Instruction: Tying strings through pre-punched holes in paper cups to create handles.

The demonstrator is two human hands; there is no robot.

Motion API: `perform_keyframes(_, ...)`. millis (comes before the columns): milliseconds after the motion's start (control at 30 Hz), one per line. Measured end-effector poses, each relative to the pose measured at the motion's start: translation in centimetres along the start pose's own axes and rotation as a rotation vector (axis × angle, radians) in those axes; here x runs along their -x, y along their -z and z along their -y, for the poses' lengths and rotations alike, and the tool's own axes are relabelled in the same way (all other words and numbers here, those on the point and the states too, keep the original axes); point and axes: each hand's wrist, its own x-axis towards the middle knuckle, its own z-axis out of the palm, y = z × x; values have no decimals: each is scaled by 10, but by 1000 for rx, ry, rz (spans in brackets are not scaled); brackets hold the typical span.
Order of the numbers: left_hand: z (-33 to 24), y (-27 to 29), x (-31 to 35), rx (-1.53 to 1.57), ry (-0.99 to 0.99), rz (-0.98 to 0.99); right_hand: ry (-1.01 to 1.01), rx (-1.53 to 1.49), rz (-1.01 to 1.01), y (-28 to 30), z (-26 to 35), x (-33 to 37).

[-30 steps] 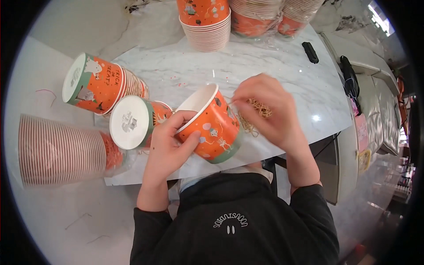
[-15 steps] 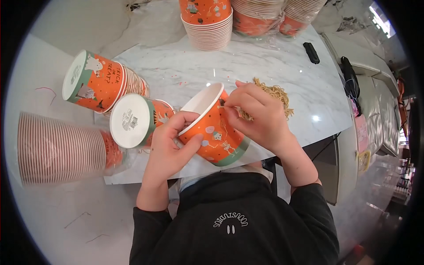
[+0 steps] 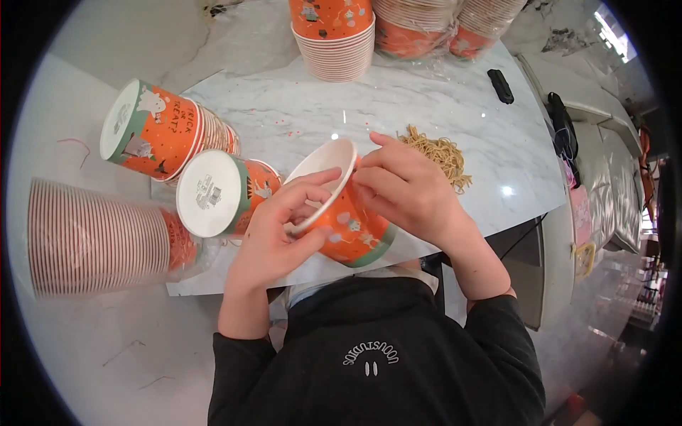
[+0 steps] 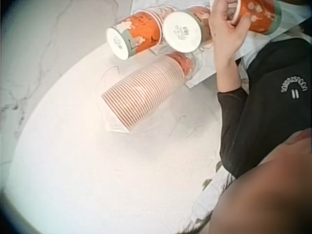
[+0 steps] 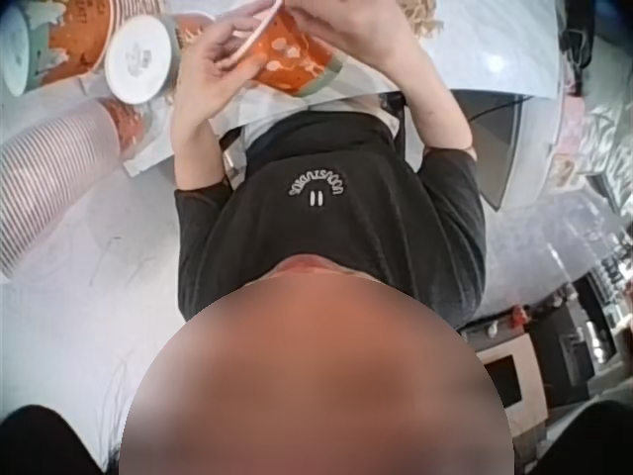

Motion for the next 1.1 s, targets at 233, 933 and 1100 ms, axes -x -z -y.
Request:
perform_keyframes(233,27,23,-19,607,182,140,7,-87,21,-8,3,1)
perform_keyframes(933,45,-1,-27,351,184,8,-29,-53,132,-8,-2,2)
perform_keyframes(1100,45,-12,-30,649,202,-54,-147,-140,175,-8,1,2)
